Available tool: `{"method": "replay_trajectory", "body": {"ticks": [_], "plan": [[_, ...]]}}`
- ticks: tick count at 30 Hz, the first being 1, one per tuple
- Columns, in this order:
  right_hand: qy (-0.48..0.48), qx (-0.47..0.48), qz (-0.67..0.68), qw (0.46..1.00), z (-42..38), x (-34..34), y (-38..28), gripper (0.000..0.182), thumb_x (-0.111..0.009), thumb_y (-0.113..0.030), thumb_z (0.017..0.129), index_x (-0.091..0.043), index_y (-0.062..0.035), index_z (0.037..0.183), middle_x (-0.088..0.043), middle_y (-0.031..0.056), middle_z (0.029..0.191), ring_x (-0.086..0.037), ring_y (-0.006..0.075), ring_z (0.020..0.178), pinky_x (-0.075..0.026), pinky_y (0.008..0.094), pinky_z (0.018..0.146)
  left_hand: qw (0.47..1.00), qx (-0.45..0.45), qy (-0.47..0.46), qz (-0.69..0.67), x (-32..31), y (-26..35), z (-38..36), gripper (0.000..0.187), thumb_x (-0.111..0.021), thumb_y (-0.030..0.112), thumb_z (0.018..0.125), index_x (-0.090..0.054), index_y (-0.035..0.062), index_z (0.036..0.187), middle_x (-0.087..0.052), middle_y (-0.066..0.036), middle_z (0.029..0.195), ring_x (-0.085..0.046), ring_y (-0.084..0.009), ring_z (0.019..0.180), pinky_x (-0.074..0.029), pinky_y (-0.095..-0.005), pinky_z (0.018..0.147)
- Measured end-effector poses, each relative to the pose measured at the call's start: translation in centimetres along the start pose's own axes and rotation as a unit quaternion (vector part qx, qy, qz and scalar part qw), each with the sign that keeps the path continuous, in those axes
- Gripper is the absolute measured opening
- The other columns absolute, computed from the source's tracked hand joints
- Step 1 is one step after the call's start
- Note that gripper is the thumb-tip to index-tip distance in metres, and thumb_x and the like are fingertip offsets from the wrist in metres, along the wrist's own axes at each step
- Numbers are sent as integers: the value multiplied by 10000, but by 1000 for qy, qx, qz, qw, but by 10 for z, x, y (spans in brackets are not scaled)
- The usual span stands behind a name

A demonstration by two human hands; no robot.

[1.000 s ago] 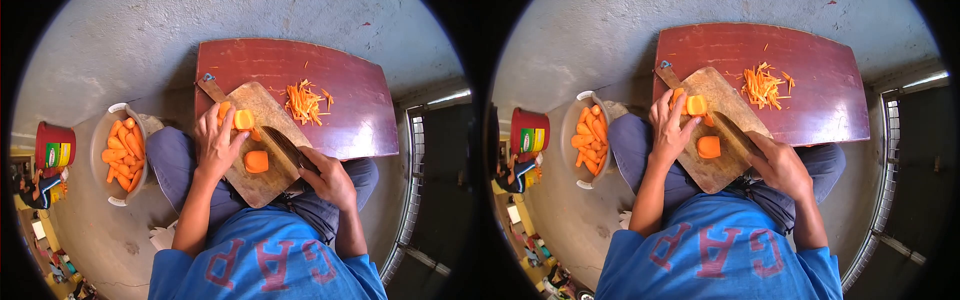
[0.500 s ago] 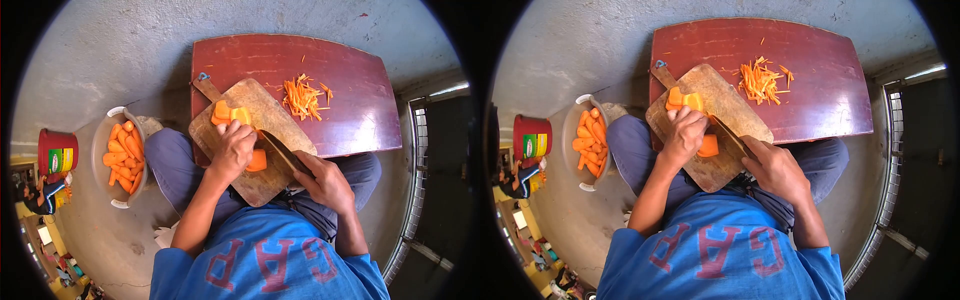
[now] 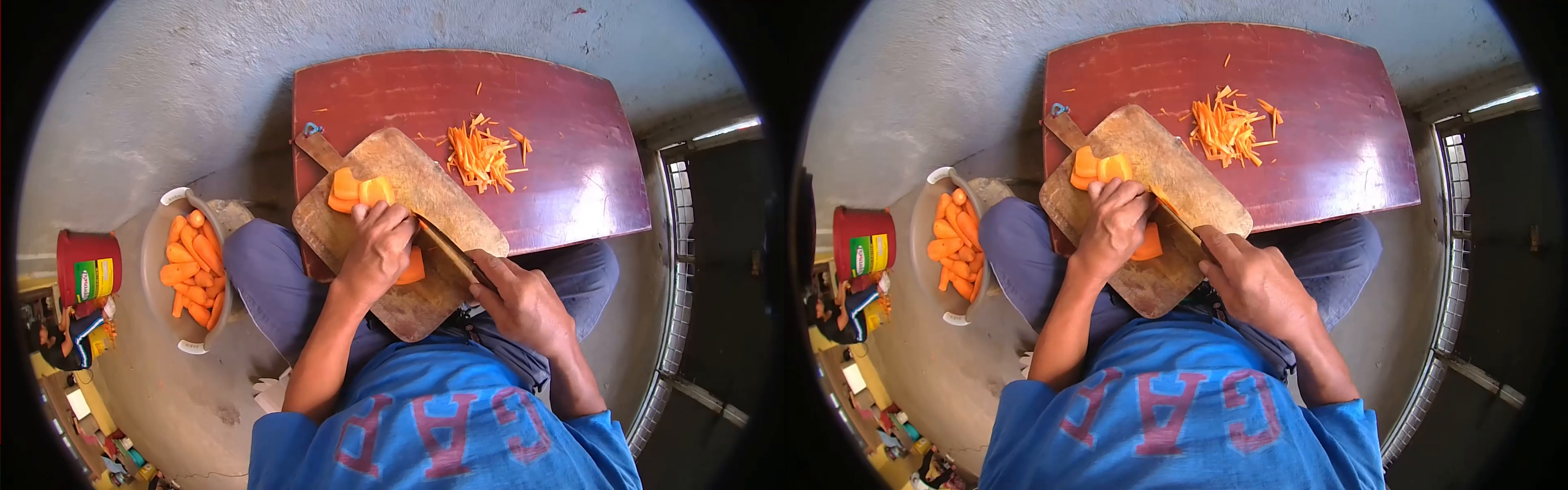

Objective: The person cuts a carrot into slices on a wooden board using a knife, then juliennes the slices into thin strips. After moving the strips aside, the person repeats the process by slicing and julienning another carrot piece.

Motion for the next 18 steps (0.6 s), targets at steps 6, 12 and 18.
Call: {"method": "replay_trajectory", "body": {"ticks": [6,12,18], "plan": [[-16,-8,-67,998,13,-16,-13,315,-698,-100,1102,-594,-1,1382,-752,249,1013,-769,520,875,-631,600,733,999,-10,-32,15,5,1,1,38,-707,21,856,-720,50,878,-675,-85,1025,-646,-315,1013,-430,-501,949],[-23,-20,-51,998,9,-6,-19,303,-699,-117,1105,-587,-16,1368,-767,271,1014,-774,528,885,-623,605,733,999,8,35,-26,0,4,0,48,-708,9,834,-714,51,857,-672,-101,1016,-651,-335,1005,-439,-502,942],[6,-8,-32,999,15,-7,-12,309,-702,-124,1108,-596,-13,1377,-775,304,1000,-773,535,888,-612,616,736,1000,5,22,-9,3,4,0,56,-711,11,846,-726,53,879,-671,-98,1014,-653,-333,1001,-441,-493,935]]}}
Point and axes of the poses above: each hand's wrist, its own z-axis towards the middle knuckle, its own x-axis out of the back of the hand, y = z × x, the point moved 3 cm from there along z, towards the middle knuckle
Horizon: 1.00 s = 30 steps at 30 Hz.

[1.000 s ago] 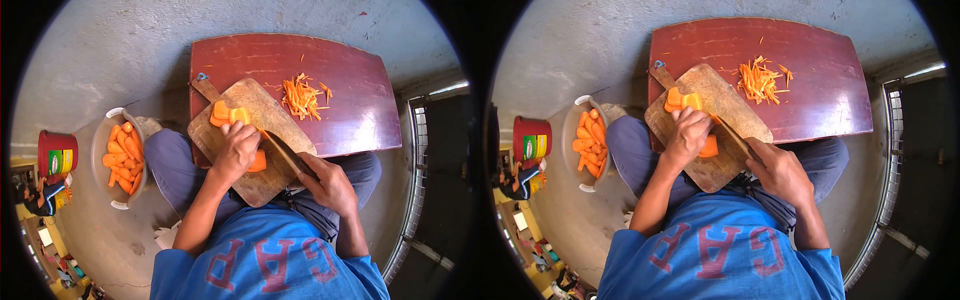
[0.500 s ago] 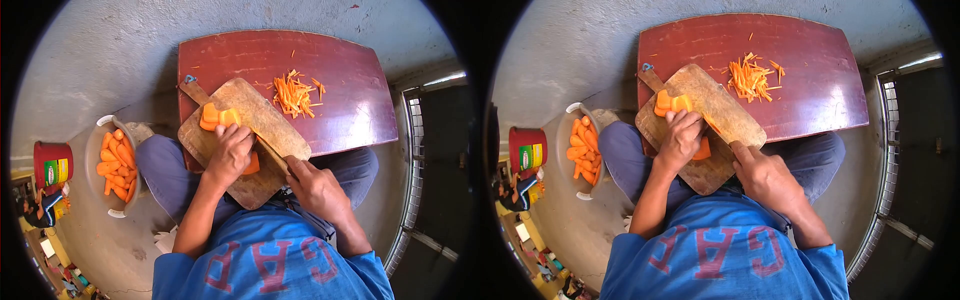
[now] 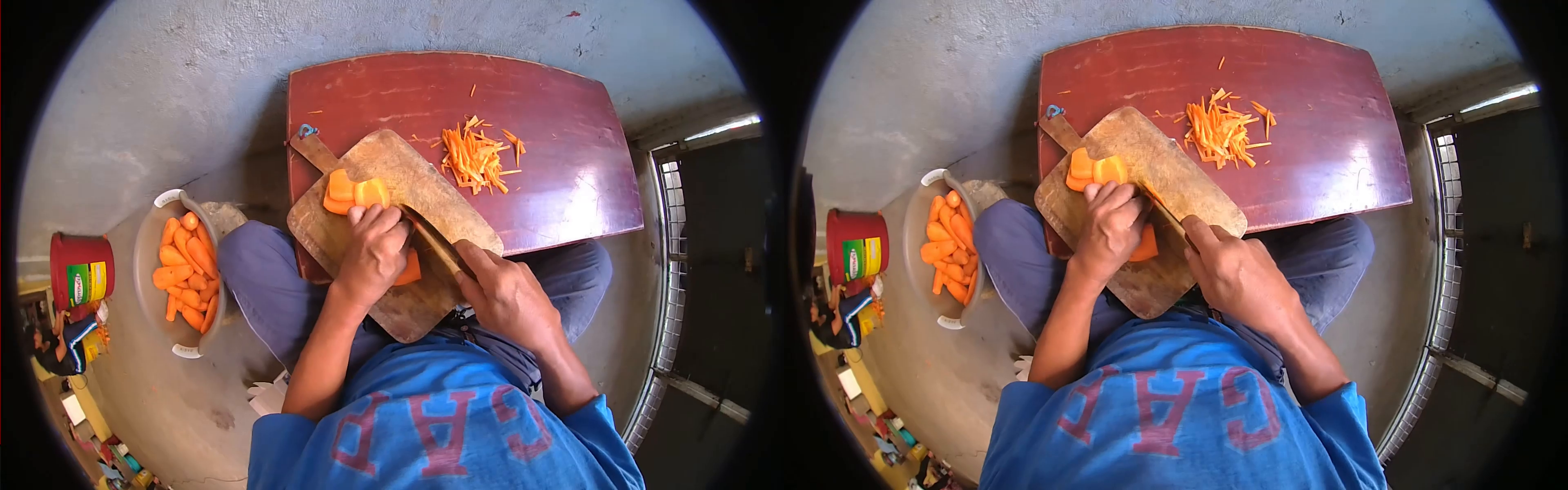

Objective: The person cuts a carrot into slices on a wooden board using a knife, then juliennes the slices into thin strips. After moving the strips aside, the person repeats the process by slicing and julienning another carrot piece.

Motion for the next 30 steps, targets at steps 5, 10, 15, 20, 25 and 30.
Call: {"method": "replay_trajectory", "body": {"ticks": [5,10,15,20,25,30], "plan": [[-12,-5,-6,1000,0,-3,0,317,-699,-124,1107,-604,-13,1388,-780,313,1001,-769,541,880,-611,617,743,1000,-8,12,14,-3,-4,-1,51,-716,12,852,-717,56,879,-651,-107,987,-645,-339,984,-442,-492,933],[-13,-13,-3,1000,-4,2,-6,316,-704,-121,1101,-611,-9,1381,-777,307,987,-769,546,882,-611,621,751,1000,-10,23,4,-3,-2,1,61,-724,19,854,-678,60,848,-640,-109,971,-638,-339,972,-441,-491,929],[-35,-48,55,997,2,-5,11,575,-758,-148,1075,-562,11,1591,-777,373,1127,-772,561,1043,-636,581,889,999,-1,-13,31,-1,-4,0,100,-787,-5,874,-785,29,968,-723,-109,1005,-685,-327,967,-449,-463,942],[-14,-90,376,922,-23,-11,45,749,-800,-81,1072,-483,81,1731,-772,288,1484,-713,298,1452,-547,420,1204,999,16,30,-19,16,-3,-8,160,-837,40,948,-801,-1,1098,-752,-124,1081,-726,-338,1056,-505,-486,981],[-47,-227,327,916,-47,0,40,641,-772,-34,1113,-530,82,1695,-765,189,1372,-715,230,1253,-567,371,1080,995,72,-14,-64,42,16,-28,477,-959,199,934,-789,-33,1315,-743,-192,1255,-731,-408,1178,-576,-533,1080],[47,-30,168,984,-41,-2,21,559,-743,-47,1125,-572,82,1642,-761,263,1314,-776,403,1174,-607,438,1018,995,84,-57,14,34,33,-51,659,-985,246,887,-738,12,1451,-677,-198,1365,-670,-421,1235,-564,-544,1085]]}}
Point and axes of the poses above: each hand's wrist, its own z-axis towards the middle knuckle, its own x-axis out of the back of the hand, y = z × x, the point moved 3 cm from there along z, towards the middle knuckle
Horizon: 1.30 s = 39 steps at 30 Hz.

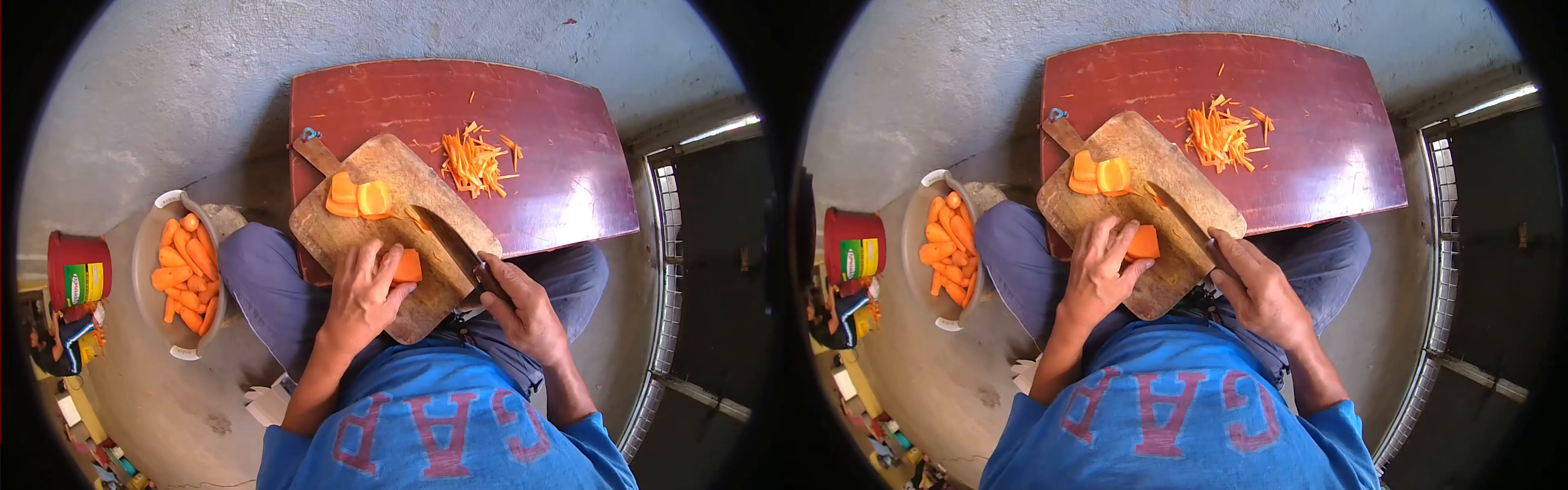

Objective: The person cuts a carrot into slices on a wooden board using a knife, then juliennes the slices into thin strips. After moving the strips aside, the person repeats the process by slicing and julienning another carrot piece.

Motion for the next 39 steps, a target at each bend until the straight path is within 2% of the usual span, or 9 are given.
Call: {"method": "replay_trajectory", "body": {"ticks": [7,11,16,17,23,30,31,35,39], "plan": [[10,48,-86,995,26,12,17,514,-748,-45,1089,-620,93,1567,-769,332,1330,-768,501,1259,-613,487,1056,999,-12,-48,-21,0,-7,1,691,-976,252,893,-718,23,1491,-671,-196,1359,-649,-422,1226,-562,-530,1083],[91,-37,-27,995,42,30,42,534,-738,-44,1100,-609,93,1600,-797,288,1291,-795,373,1239,-608,438,1026,997,-41,-48,-35,8,-5,16,615,-953,278,936,-744,-2,1443,-683,-197,1329,-650,-421,1210,-565,-531,1068],[73,-141,64,985,37,44,23,490,-735,-70,1128,-655,59,1594,-774,102,1036,-726,150,817,-589,337,740,995,-74,-17,-59,-6,3,78,481,-891,285,1013,-777,-37,1351,-712,-198,1256,-652,-408,1181,-564,-520,1056],[82,-108,77,988,37,43,23,499,-693,-87,1159,-645,10,1646,-653,-25,840,-570,36,642,-472,245,544,992,-108,4,-66,-19,3,95,384,-865,233,1022,-775,-45,1272,-733,-194,1269,-662,-408,1186,-557,-518,1062],[148,-129,106,975,21,64,20,365,-764,-118,1116,-746,54,1437,-723,39,908,-642,101,719,-540,315,658,992,-121,10,-23,-75,6,155,238,-826,117,995,-757,-19,1178,-736,-192,1192,-668,-424,1148,-547,-548,1052],[181,38,-129,974,18,61,40,353,-795,-63,1034,-752,39,1369,-754,137,1002,-705,218,794,-562,351,706,994,-44,2,-105,-58,17,156,322,-808,70,985,-770,-12,1294,-750,-202,1228,-698,-432,1235,-555,-542,1094],[159,47,-139,976,18,58,37,420,-796,-32,955,-747,11,1369,-751,203,1085,-767,360,907,-613,432,780,984,-34,23,-174,-50,17,152,449,-767,3,950,-766,15,1399,-723,-198,1345,-676,-420,1310,-538,-513,1151],[63,59,-260,962,10,46,20,494,-786,-28,883,-723,-17,1373,-746,213,1174,-775,469,1049,-638,554,860,979,-124,-103,-121,-25,13,150,630,-690,-96,857,-806,129,1434,-616,-177,1601,-509,-409,1547,-418,-525,1282],[61,82,-326,940,8,43,20,439,-805,-50,893,-709,2,1318,-729,199,1190,-772,438,1020,-639,525,832,978,-143,-149,17,-33,6,151,701,-630,-147,859,-835,186,1441,-571,-197,1702,-451,-427,1616,-391,-581,1294]]}}
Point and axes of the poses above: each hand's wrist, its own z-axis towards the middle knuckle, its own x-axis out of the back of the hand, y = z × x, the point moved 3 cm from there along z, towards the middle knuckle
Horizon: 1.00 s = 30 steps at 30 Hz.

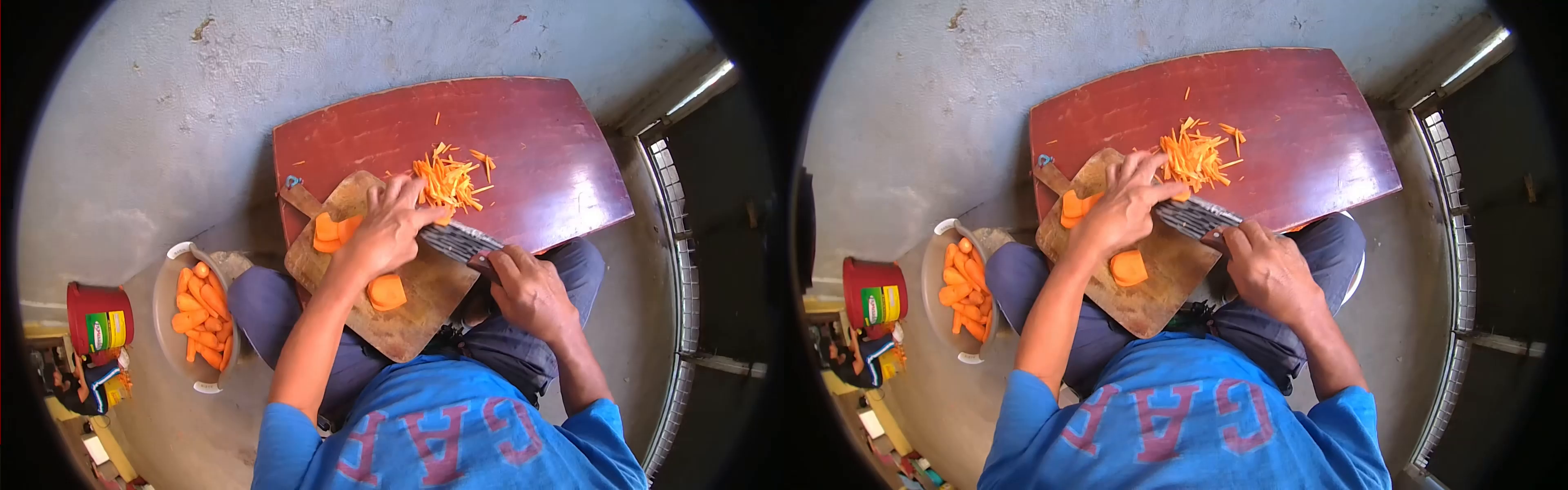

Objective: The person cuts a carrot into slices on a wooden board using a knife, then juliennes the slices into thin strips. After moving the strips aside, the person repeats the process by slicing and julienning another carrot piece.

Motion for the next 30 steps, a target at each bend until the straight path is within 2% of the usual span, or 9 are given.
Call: {"method": "replay_trajectory", "body": {"ticks": [4,7,8,11,17,23,24,27,30], "plan": [[16,-3,-9,1000,5,-1,5,408,-799,-60,916,-710,0,1309,-709,188,1141,-757,431,997,-628,529,827,996,-26,67,-59,5,1,13,637,-638,-139,864,-866,166,1374,-585,-202,1684,-479,-422,1602,-397,-566,1297],[15,-12,-13,1000,6,-4,10,405,-799,-55,920,-712,2,1312,-712,185,1140,-761,426,996,-629,530,826,992,-95,38,-78,4,11,14,573,-649,-134,858,-878,145,1302,-613,-192,1649,-501,-418,1582,-390,-561,1313],[21,-7,-28,999,6,-3,8,383,-785,-57,934,-717,5,1306,-716,181,1121,-771,414,997,-637,522,816,992,-76,44,-94,2,12,14,512,-649,-134,846,-880,121,1224,-629,-184,1624,-513,-425,1570,-378,-541,1332],[29,10,-58,998,8,-1,5,341,-752,-68,968,-727,10,1299,-725,171,1084,-789,386,1004,-654,504,801,984,-51,65,-156,-10,-4,16,485,-639,-134,841,-872,100,1197,-674,-160,1561,-550,-395,1543,-371,-520,1338],[10,50,-102,993,3,-3,-4,314,-691,-101,1010,-723,8,1303,-693,140,1078,-755,318,988,-663,444,796,984,-27,-18,-174,-6,-2,20,394,-650,-114,858,-855,42,1157,-821,-83,1230,-716,-294,1301,-427,-491,1246],[-25,118,-121,985,-10,-1,-29,400,-689,-149,959,-720,14,1324,-645,107,1091,-726,256,999,-665,370,765,977,11,1,-211,2,5,1,247,-776,-8,934,-836,4,1174,-826,-118,1056,-785,-325,1039,-544,-456,1087],[-27,126,-129,983,-11,-2,-32,405,-689,-148,952,-728,13,1322,-655,100,1102,-726,237,1009,-667,359,757,981,0,0,-194,6,6,-4,242,-818,35,948,-828,-8,1187,-822,-140,1054,-789,-332,988,-576,-448,1029],[-48,139,-109,983,-11,-10,-36,387,-687,-141,954,-738,9,1306,-667,102,1124,-728,236,1013,-670,360,751,975,54,-46,-208,-1,-5,-18,237,-825,31,944,-832,0,1179,-809,-149,1044,-778,-341,1010,-571,-454,1034],[-50,142,-88,985,-11,-12,-41,391,-689,-140,952,-744,6,1311,-679,97,1142,-732,238,1007,-670,358,748,997,-28,0,-68,-9,-13,-32,215,-766,29,966,-835,12,1168,-782,-148,1038,-747,-362,1050,-536,-473,1050]]}}
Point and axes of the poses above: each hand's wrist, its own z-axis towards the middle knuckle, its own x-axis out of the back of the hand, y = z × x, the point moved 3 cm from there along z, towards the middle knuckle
